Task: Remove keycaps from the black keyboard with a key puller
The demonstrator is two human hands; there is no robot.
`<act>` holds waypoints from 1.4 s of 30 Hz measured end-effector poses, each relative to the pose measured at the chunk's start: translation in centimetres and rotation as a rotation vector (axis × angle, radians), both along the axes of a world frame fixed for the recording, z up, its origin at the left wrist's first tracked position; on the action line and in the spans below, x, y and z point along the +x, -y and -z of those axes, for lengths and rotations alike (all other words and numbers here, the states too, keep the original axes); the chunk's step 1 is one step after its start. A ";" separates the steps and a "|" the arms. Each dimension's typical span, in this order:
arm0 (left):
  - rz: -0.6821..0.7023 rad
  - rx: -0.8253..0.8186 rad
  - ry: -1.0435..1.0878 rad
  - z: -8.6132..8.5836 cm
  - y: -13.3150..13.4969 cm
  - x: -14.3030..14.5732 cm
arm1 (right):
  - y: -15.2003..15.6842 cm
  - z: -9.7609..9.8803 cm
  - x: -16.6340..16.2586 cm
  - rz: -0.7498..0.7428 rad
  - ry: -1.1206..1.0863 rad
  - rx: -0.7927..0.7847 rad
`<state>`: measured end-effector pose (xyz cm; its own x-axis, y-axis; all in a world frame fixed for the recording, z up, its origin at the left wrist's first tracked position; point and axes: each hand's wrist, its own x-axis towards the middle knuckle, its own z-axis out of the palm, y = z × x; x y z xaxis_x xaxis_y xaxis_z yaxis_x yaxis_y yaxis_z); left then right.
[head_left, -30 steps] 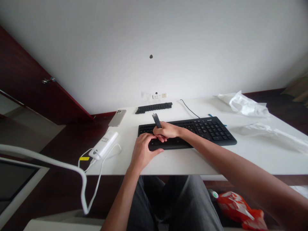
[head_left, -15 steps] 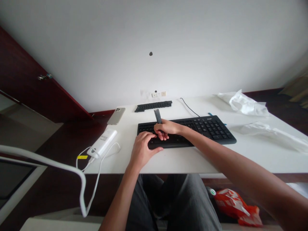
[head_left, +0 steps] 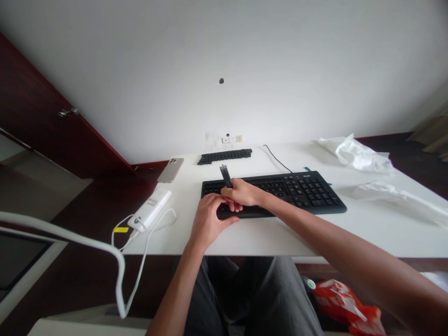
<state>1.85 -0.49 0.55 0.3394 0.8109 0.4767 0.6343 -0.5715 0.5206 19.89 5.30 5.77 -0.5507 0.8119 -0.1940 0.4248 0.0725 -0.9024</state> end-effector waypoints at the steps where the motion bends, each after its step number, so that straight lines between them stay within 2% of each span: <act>1: 0.007 -0.002 0.003 0.0 0.0 0.0 | -0.2 0.2 -0.1 0.022 -0.031 -0.059; 4: 0.012 0.000 -0.003 0.0 -0.1 0.0 | -0.6 0.5 -0.1 0.055 -0.090 -0.162; 19: 0.011 0.019 -0.024 0.4 -0.2 -0.3 | -1.4 0.5 0.0 0.212 -0.151 -0.312; 22: 0.012 0.020 -0.023 0.3 -0.2 -0.2 | -1.6 0.5 0.3 0.153 -0.118 -0.241; 25: 0.021 0.020 -0.008 0.1 -0.1 -0.2 | -2.1 0.6 1.2 0.017 -0.085 -0.123; 29: 0.020 0.027 0.006 0.2 -0.3 -0.3 | -3.4 1.0 3.0 -0.100 -0.130 -0.025; 31: 0.018 0.034 0.001 0.3 -0.5 -0.5 | -4.2 1.3 3.7 -0.049 -0.186 0.027; 34: 0.010 0.026 0.000 0.4 -0.7 -0.5 | -5.2 2.0 4.1 0.125 -0.263 0.119; 37: -0.003 0.023 0.011 0.2 -0.7 -0.1 | -5.7 2.6 4.0 0.269 -0.315 0.147; 42: 0.012 0.022 0.027 -0.7 -1.5 0.6 | -5.8 3.3 3.4 0.339 -0.326 0.224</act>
<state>2.43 0.96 1.25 0.3359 0.7960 0.5036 0.6128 -0.5907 0.5249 23.30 11.05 2.47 -0.2521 0.9571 0.1427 0.1573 0.1860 -0.9699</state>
